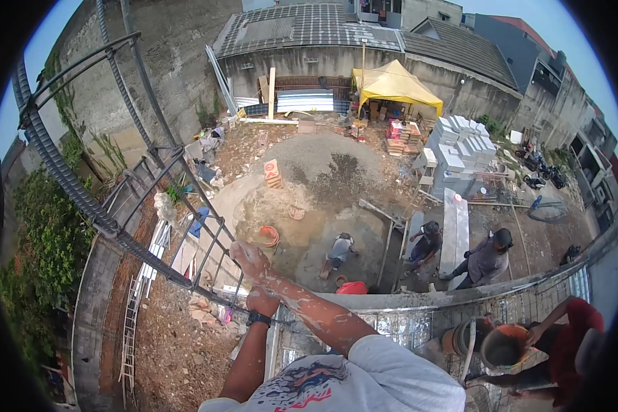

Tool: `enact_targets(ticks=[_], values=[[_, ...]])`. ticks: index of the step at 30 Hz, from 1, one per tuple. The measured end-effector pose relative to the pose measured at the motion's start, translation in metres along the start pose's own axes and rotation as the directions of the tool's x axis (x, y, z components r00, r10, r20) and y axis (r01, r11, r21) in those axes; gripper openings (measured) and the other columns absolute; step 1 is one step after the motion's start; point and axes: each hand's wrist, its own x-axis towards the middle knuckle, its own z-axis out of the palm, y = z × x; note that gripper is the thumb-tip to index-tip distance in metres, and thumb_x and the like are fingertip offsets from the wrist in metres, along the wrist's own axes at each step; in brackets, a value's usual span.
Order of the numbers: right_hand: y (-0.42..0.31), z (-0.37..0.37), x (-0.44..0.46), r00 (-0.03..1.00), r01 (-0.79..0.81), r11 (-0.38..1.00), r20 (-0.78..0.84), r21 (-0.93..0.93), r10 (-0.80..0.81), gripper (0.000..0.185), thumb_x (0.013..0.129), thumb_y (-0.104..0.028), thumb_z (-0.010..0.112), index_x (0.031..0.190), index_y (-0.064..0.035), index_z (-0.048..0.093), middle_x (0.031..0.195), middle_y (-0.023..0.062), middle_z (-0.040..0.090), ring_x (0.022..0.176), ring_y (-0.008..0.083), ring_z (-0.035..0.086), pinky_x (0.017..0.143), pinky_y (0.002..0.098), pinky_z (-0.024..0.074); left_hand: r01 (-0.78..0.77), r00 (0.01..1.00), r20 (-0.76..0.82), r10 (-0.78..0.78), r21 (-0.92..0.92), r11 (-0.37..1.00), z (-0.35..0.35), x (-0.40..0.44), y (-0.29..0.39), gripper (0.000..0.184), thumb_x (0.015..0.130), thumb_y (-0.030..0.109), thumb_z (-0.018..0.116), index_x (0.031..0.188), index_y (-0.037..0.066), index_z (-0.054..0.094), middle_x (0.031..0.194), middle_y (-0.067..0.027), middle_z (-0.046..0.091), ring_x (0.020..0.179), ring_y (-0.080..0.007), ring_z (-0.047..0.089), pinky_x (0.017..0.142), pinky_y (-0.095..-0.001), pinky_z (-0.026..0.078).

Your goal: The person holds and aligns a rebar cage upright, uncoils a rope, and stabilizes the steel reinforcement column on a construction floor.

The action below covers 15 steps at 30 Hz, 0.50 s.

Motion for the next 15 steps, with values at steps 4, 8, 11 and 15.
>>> enact_targets(ticks=[4,8,11,15], values=[[0.016,0.004,0.002,1.0,0.004,0.999,0.004,0.033,-0.004,0.042,0.098,-0.04,0.034,0.083,-0.0043,0.051,0.071,0.0054,0.048,0.069,0.0178,0.047,0.069,0.0312,0.0396,-0.032,0.999,-0.031,0.032,-0.006,0.999,0.005,0.0,-0.004,0.049,0.059,0.041,0.075,0.088,0.003,0.064,0.089,-0.0189,0.064,0.079,-0.035,0.063,0.07,-0.0442,0.051],[0.02,0.005,0.002,1.0,-0.005,0.998,0.007,0.06,0.005,0.041,0.099,-0.039,0.034,0.083,-0.0044,0.05,0.072,0.0057,0.048,0.07,0.0175,0.048,0.07,0.0308,0.0394,-0.046,0.99,-0.133,0.052,0.049,0.998,0.013,-0.002,-0.006,0.048,0.06,0.04,0.074,0.088,0.003,0.064,0.088,-0.0194,0.064,0.079,-0.0356,0.063,0.07,-0.045,0.051],[0.018,0.004,0.001,1.0,-0.016,0.998,0.012,0.062,0.016,0.041,0.099,-0.039,0.035,0.083,-0.0044,0.05,0.073,0.0059,0.048,0.071,0.0174,0.048,0.07,0.031,0.0393,-0.072,0.985,-0.15,0.081,0.062,0.995,0.009,-0.002,-0.003,0.052,0.061,0.041,0.073,0.091,0.0,0.062,0.082,-0.0187,0.065,0.075,-0.0358,0.065,0.068,-0.0442,0.052],[-0.005,-0.002,-0.001,1.0,-0.007,1.0,0.02,0.015,0.007,0.041,0.098,-0.039,0.035,0.083,-0.004,0.05,0.072,0.0062,0.048,0.07,0.0176,0.048,0.069,0.032,0.0393,-0.073,0.995,-0.061,0.074,0.019,0.997,0.013,0.003,-0.009,0.053,0.061,0.041,0.073,0.094,0.001,0.062,0.085,-0.0192,0.065,0.076,-0.036,0.065,0.068,-0.0452,0.052]])
